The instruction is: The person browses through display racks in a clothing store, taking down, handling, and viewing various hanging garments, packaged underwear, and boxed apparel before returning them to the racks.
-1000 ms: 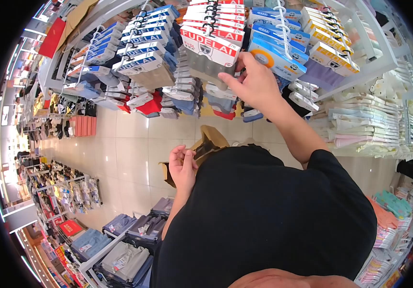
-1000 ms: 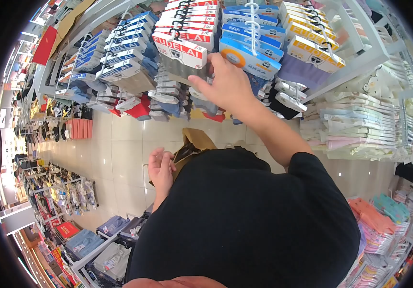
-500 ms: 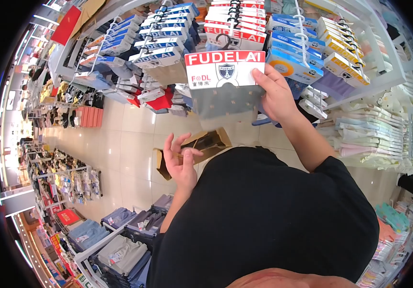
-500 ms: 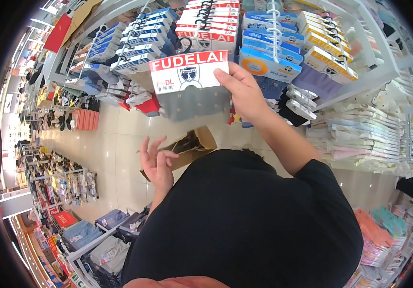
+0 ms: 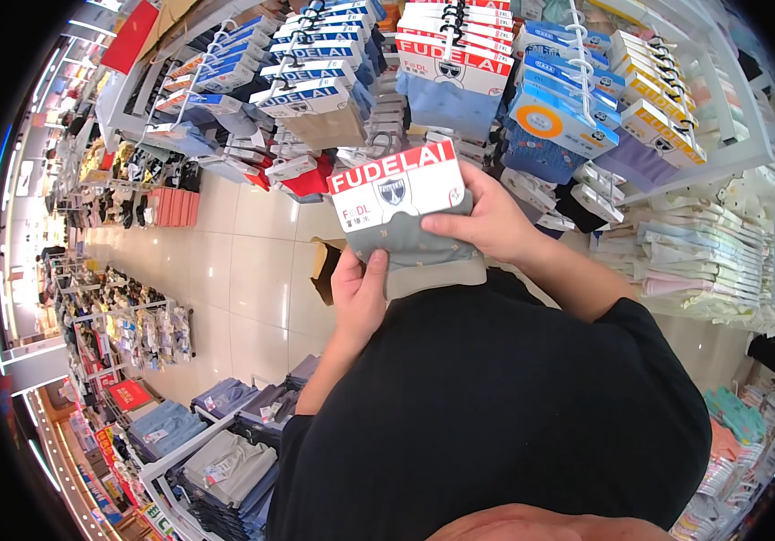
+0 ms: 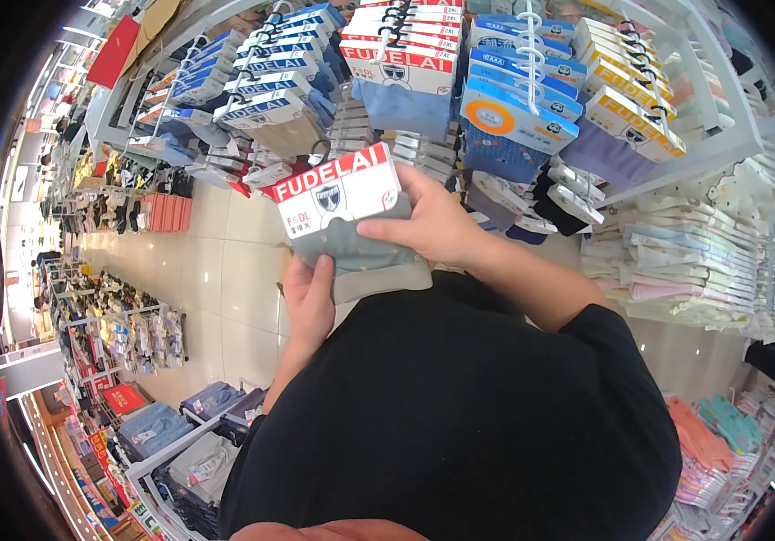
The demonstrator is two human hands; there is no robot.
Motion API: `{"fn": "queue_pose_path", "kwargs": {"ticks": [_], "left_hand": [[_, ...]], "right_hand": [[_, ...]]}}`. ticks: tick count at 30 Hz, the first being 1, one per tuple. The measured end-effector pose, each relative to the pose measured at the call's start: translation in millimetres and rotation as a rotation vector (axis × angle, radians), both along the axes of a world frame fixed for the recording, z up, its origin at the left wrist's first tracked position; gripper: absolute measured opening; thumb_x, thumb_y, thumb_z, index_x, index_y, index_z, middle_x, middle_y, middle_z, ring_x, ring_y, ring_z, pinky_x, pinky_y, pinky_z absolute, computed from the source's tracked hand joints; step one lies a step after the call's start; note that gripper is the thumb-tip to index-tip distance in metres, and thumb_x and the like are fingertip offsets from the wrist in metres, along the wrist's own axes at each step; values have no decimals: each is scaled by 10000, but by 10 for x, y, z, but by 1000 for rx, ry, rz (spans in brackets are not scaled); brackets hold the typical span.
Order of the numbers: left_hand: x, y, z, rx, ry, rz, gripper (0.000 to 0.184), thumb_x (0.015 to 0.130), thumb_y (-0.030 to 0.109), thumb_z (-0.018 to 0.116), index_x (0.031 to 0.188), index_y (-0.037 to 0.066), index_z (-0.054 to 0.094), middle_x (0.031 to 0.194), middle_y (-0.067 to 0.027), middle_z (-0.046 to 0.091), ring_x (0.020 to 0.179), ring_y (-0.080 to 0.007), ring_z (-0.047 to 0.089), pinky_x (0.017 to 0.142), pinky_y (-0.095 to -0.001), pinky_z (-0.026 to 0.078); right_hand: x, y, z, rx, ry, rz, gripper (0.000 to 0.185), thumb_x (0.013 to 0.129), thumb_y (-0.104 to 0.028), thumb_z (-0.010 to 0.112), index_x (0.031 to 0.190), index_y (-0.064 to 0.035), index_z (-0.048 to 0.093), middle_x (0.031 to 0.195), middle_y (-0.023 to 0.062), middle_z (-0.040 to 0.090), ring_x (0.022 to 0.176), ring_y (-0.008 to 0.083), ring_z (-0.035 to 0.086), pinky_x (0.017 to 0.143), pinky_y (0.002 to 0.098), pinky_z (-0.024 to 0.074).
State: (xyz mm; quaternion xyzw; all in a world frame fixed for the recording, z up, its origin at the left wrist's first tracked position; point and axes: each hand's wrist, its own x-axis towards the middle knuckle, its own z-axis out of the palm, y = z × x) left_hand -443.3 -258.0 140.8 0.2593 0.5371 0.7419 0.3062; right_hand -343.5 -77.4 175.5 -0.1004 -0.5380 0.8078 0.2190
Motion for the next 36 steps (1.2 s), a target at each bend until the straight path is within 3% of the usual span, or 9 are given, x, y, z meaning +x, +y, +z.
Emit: {"fn": "queue_pose_path", "kwargs": {"ticks": [3, 4, 7, 9, 15, 23, 26, 29, 36], "left_hand": [[11, -34, -117, -74, 45, 25, 284, 966, 61, 510, 1234, -34, 515, 1066, -70, 623, 933, -104, 570, 826, -242, 452], [-18, -114, -133, -155, 70, -4, 279, 966, 63, 512, 1227, -36, 520, 1019, -68, 633, 869, -98, 579, 770, -232, 464], [26, -50, -134, -194, 221, -5, 263, 965, 77, 517, 1198, -38, 548, 852, -58, 641, 584, -65, 525, 518, -211, 429], [99, -41, -114, -153, 44, -35, 261, 965, 84, 514, 1192, -38, 556, 856, -62, 639, 535, -53, 491, 470, -208, 402], [131, -43, -170, -74, 45, -51, 273, 978, 88, 487, 1227, -16, 524, 910, -127, 642, 514, -58, 460, 471, -183, 383], [139, -69, -161, -111, 59, -24, 249, 971, 70, 489, 1210, 9, 520, 886, -147, 635, 494, -54, 433, 465, -171, 360], [138, -79, -174, -84, 1, -11, 260, 952, 30, 504, 1207, -15, 515, 881, -131, 638, 522, -42, 434, 477, -169, 365], [130, -91, -190, -97, -9, -4, 260, 947, 22, 506, 1205, -16, 511, 877, -129, 632, 527, -42, 436, 478, -168, 363], [84, -150, -229, -102, -2, 38, 239, 944, 13, 501, 1182, -14, 511, 866, -126, 623, 526, -42, 435, 481, -165, 362]], "right_hand": [[85, 149, -104, 328, 2, 107, 288, 780, 49, 703, 1037, -38, 605, 1120, 74, 645, 1044, 162, 604, 932, 290, 460], [48, 156, -114, 307, 244, 143, 170, 801, 30, 686, 926, -45, 599, 1075, 81, 662, 1024, 165, 619, 911, 297, 472], [123, 163, -87, 252, 254, 228, 170, 841, 23, 640, 986, -46, 586, 1068, 89, 651, 1036, 157, 604, 904, 304, 461], [167, 188, -198, 288, 143, 130, 219, 853, 10, 634, 1057, -44, 574, 1111, 75, 622, 1040, 132, 579, 910, 294, 442], [34, 464, -104, 23, 148, -408, 383, 871, -17, 568, 1243, 8, 480, 1157, 65, 602, 1062, 131, 563, 938, 289, 432], [-119, 751, -187, 206, 13, -485, 386, 890, -8, 563, 1266, 11, 473, 1154, 73, 601, 1041, 118, 569, 891, 272, 461], [-158, 739, -226, 185, -25, -543, 345, 843, -83, 611, 1163, 17, 533, 1093, 90, 630, 1005, 131, 583, 882, 280, 447], [-203, 809, -384, 301, -26, -545, 372, 888, -39, 589, 1240, 13, 482, 1134, 77, 606, 1033, 117, 560, 886, 273, 453], [24, 649, -1077, 742, -424, -559, 554, 817, -168, 691, 1256, 35, 421, 1179, 190, 565, 1042, 272, 592, 870, 352, 479]]}}
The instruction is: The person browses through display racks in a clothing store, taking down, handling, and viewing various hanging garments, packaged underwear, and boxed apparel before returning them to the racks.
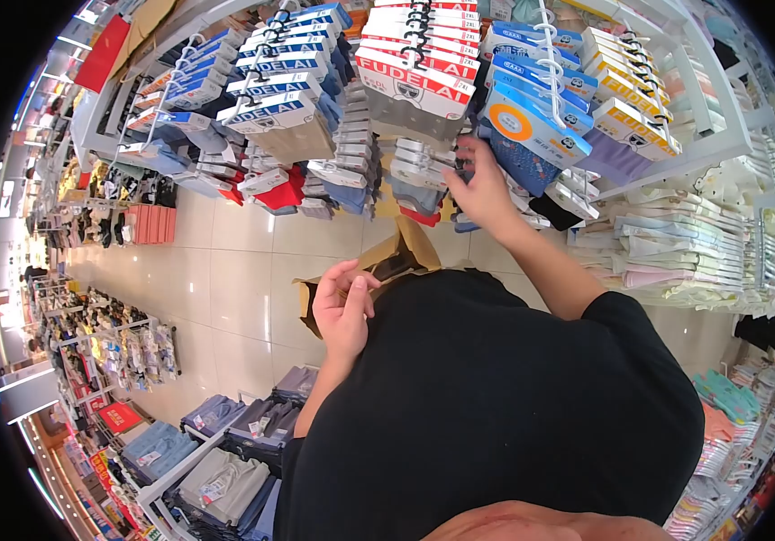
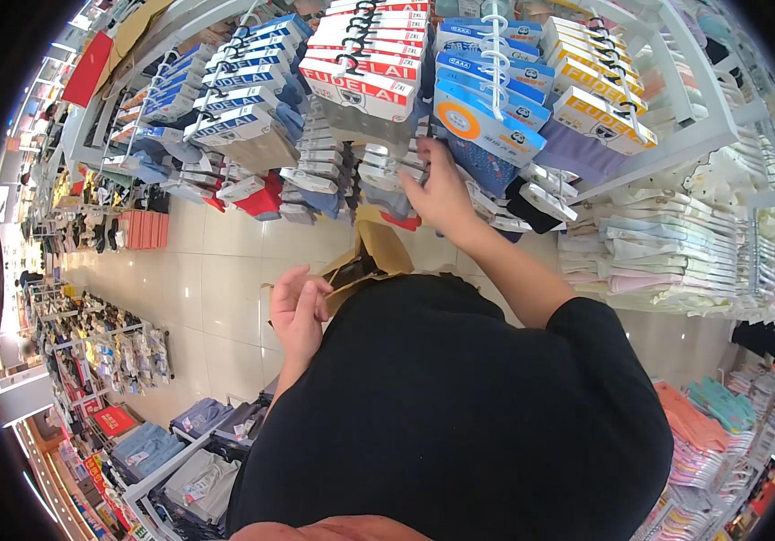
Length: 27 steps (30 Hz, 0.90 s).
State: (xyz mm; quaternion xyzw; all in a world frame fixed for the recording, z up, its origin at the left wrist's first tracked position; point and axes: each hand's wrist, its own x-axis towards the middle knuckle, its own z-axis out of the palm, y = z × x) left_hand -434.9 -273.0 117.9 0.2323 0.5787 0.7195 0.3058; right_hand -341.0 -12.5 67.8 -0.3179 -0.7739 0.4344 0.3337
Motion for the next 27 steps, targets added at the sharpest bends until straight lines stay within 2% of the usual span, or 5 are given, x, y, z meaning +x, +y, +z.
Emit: {"fn": "queue_pose_path", "kwargs": {"ticks": [4, 7, 11, 19, 27], "left_hand": [[-34, -54, -15, -7, -12, 24, 232, 942, 9, 502, 1173, -10, 514, 863, -127, 623, 520, -43, 434, 479, -165, 362], [-50, -81, -35, -15, -12, 33, 229, 941, 8, 504, 1168, -8, 514, 861, -129, 623, 516, -45, 436, 478, -165, 364], [-47, -138, -18, -46, -37, 81, 226, 938, 10, 511, 1163, -5, 515, 860, -131, 624, 515, -48, 439, 476, -166, 363], [-90, -311, -5, -116, -35, 160, 188, 945, 37, 517, 1131, 10, 525, 850, -126, 623, 516, -50, 430, 472, -173, 362], [-177, -404, 22, -91, -52, 151, 165, 946, 38, 521, 1108, 14, 530, 840, -120, 624, 517, -54, 436, 482, -177, 373]], "right_hand": [[197, -76, -654, -45, -297, 40, 643, 782, -256, 697, 1282, 33, 415, 1161, 260, 547, 1107, 395, 548, 925, 436, 452], [178, -12, -926, -29, -305, 49, 615, 781, -272, 700, 1245, 36, 438, 1131, 240, 571, 1079, 375, 569, 907, 419, 461], [19, 86, -1175, -181, -337, 133, 550, 787, -321, 697, 1157, 20, 476, 1025, 198, 623, 958, 332, 624, 831, 397, 489], [-149, 39, -990, -187, -488, 81, 383, 813, -392, 667, 844, -22, 578, 731, 128, 657, 729, 297, 662, 674, 391, 504], [-216, -61, -979, -70, -465, 4, 376, 804, -378, 688, 763, -34, 544, 710, 146, 636, 692, 323, 649, 606, 402, 492]]}}
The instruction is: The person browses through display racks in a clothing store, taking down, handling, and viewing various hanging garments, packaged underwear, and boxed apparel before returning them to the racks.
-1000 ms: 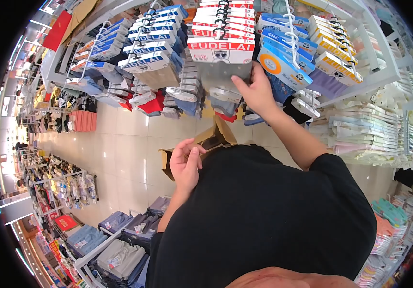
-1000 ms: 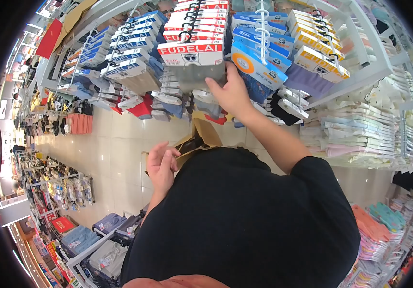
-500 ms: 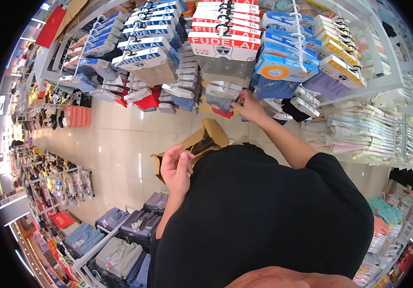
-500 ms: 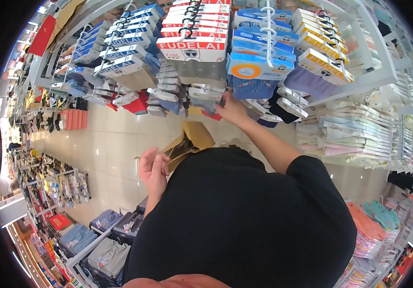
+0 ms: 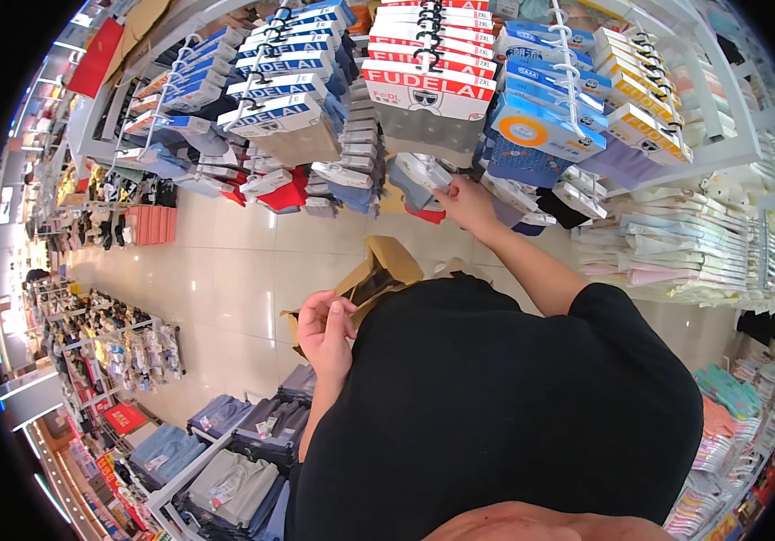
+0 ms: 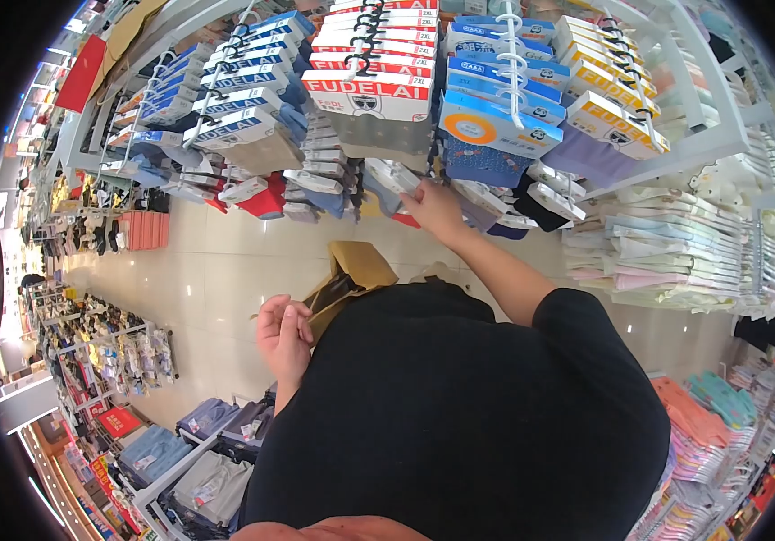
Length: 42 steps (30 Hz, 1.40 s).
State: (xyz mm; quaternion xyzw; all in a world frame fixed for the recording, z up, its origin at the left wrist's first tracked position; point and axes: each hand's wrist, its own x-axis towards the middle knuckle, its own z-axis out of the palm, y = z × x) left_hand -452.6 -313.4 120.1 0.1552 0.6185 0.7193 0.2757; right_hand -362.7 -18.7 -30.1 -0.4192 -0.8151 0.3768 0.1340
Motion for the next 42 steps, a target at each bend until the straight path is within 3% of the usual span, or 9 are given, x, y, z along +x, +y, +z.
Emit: {"fn": "queue_pose_path", "kwargs": {"ticks": [4, 16, 22, 30, 31, 33, 34, 37, 42], "left_hand": [[-70, -33, 60, -13, -11, -5, 159, 944, 34, 521, 1102, 13, 532, 837, -122, 625, 519, -56, 439, 482, -179, 375], [-431, -137, 63, -23, 29, -97, 174, 938, 12, 515, 1112, 8, 512, 900, -137, 634, 561, -80, 495, 525, -195, 417], [-555, -156, 85, -36, 32, -121, 282, 924, -18, 522, 1200, 5, 473, 1059, -167, 609, 651, -107, 557, 621, -231, 486], [-584, -74, 46, -44, -68, -272, 603, 888, 1, 588, 1417, 13, 299, 1289, -209, 503, 725, -110, 573, 668, -239, 513], [-572, -81, 1, -111, -26, -279, 646, 912, 163, 614, 1439, 11, 272, 1277, -212, 499, 678, -126, 577, 618, -234, 466], [-542, -74, -36, -118, -43, -269, 481, 921, 195, 621, 1295, -23, 411, 1064, -126, 578, 600, -95, 524, 546, -217, 436], [-553, -83, -15, -203, -28, -283, 396, 928, 206, 618, 1216, -27, 480, 964, -88, 602, 570, -82, 500, 517, -212, 421], [-550, -92, 13, -241, -80, -202, 282, 930, 109, 600, 1173, -24, 551, 1047, -74, 631, 736, -62, 539, 592, -196, 444], [-567, -106, -25, -237, -40, -123, 191, 936, 151, 602, 1062, 8, 598, 861, -20, 614, 622, -55, 514, 524, -206, 400]], "right_hand": [[36, -86, -27, 2, 131, -50, 349, 785, -346, 701, 834, -37, 546, 739, 137, 638, 683, 323, 635, 620, 422, 486], [-118, -139, -147, 39, -64, 13, 318, 809, -293, 670, 1033, -70, 640, 857, 134, 676, 761, 334, 652, 656, 428, 506], [171, -360, 264, 228, 346, 184, 269, 810, -213, 687, 1035, -67, 670, 887, 141, 671, 809, 282, 655, 722, 371, 506], [-262, -947, 1199, -896, 876, 175, 262, 993, -156, 488, 1179, 20, 544, 1065, 55, 643, 935, 93, 596, 840, 250, 468], [-363, -1014, 1263, -1055, 902, 167, 268, 997, -169, 482, 1182, 16, 543, 1078, 59, 640, 942, 95, 599, 846, 253, 470], [-502, -1121, 1386, -1292, 856, 186, 296, 1003, -224, 475, 1180, 2, 547, 1094, 68, 641, 964, 108, 612, 852, 266, 485], [-549, -1162, 1391, -1347, 811, 191, 302, 1003, -231, 476, 1183, 1, 546, 1095, 69, 641, 965, 109, 613, 853, 268, 487], [-604, -1229, 1426, -1519, 738, 189, 308, 970, -196, 543, 1209, -4, 533, 1116, 78, 637, 978, 118, 614, 863, 275, 490], [-487, -1245, 1482, -1186, 624, 470, 408, 851, -64, 673, 1233, -23, 536, 1133, 81, 629, 1015, 168, 610, 886, 312, 484]]}}
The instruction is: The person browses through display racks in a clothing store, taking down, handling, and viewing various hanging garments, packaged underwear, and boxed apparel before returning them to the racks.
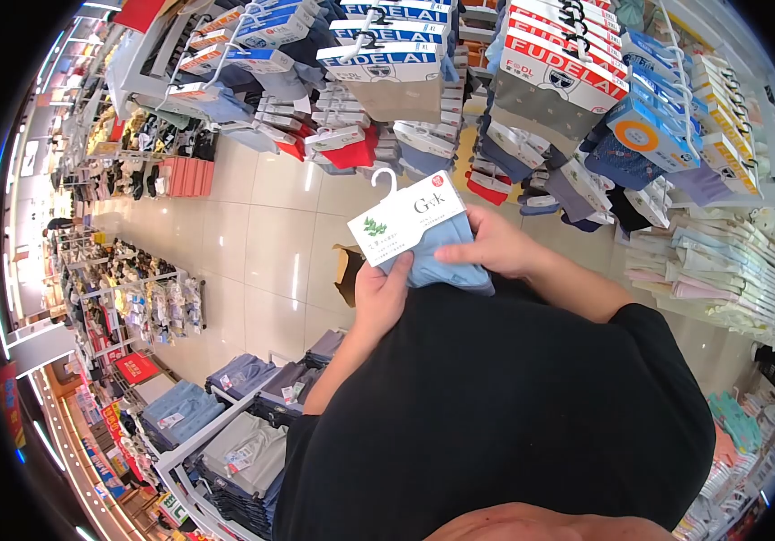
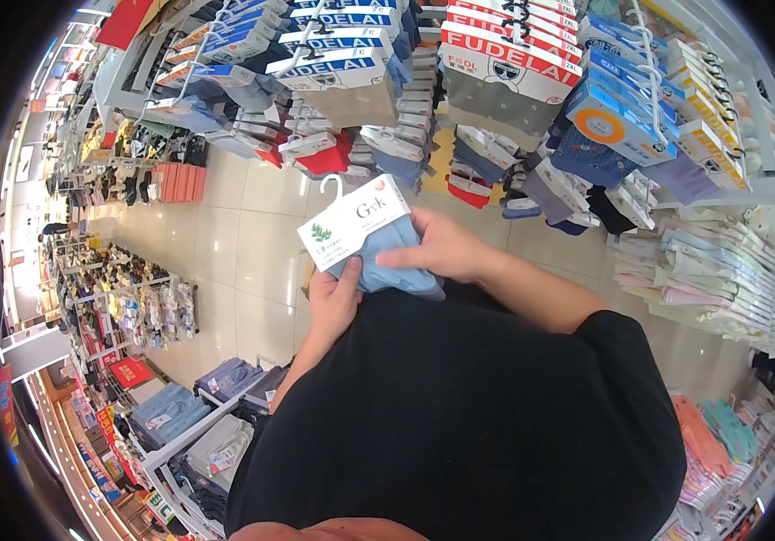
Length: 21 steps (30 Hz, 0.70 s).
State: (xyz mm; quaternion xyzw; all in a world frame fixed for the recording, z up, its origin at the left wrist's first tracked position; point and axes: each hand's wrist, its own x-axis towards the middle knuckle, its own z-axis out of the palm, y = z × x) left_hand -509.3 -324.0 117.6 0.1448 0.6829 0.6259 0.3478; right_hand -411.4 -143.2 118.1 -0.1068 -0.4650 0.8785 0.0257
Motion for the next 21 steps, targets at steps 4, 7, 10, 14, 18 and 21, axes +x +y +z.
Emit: {"fn": "queue_pose_path", "kwargs": {"ticks": [4, 7, 10, 14, 18, 21], "left_hand": [[-96, -66, -37, 36, 66, -162, 211, 904, 130, 622, 1076, 10, 597, 865, -48, 631, 674, -102, 584, 589, -233, 465], [-147, -70, 22, 150, 164, -180, 366, 760, 78, 715, 1106, 11, 619, 1085, -101, 653, 979, -164, 622, 868, -285, 489], [-117, -35, 25, 111, 252, -151, 405, 733, 100, 743, 1107, 14, 616, 1103, -95, 646, 998, -158, 613, 883, -288, 480], [-163, -45, -9, 25, 390, -228, 411, 759, 73, 748, 1134, 17, 590, 1066, -84, 640, 929, -169, 632, 831, -292, 501], [-89, 81, 77, 150, 46, -83, 288, 900, -33, 574, 1171, -9, 477, 1105, -134, 584, 782, -111, 590, 676, -238, 511], [-130, 35, 29, 153, 28, -36, 242, 919, -35, 527, 1151, -2, 466, 1089, -143, 580, 777, -125, 576, 666, -246, 507]], "right_hand": [[75, 9, 45, 806, 305, -78, 345, 735, -16, 724, 1059, -84, 627, 1100, 75, 638, 1054, 284, 602, 889, 373, 471], [51, 88, 202, 1125, 611, -20, 239, 691, -112, 778, 831, -80, 586, 1120, 99, 632, 1141, 345, 559, 904, 438, 449], [57, 6, 261, 1095, 557, -59, 235, 716, -117, 772, 877, -71, 607, 1098, 97, 643, 1141, 348, 562, 909, 434, 450], [173, 103, 70, 952, 398, -104, 295, 721, -83, 748, 992, -62, 633, 1039, 115, 645, 1050, 356, 593, 896, 413, 467], [575, 397, -20, 499, 41, -454, 201, 888, -99, 641, 1051, 19, 643, 990, 64, 681, 892, 111, 611, 803, 272, 487], [857, 729, -355, 711, -202, -442, 238, 900, -175, 626, 1068, -7, 645, 961, 71, 694, 875, 121, 625, 795, 284, 482]]}}
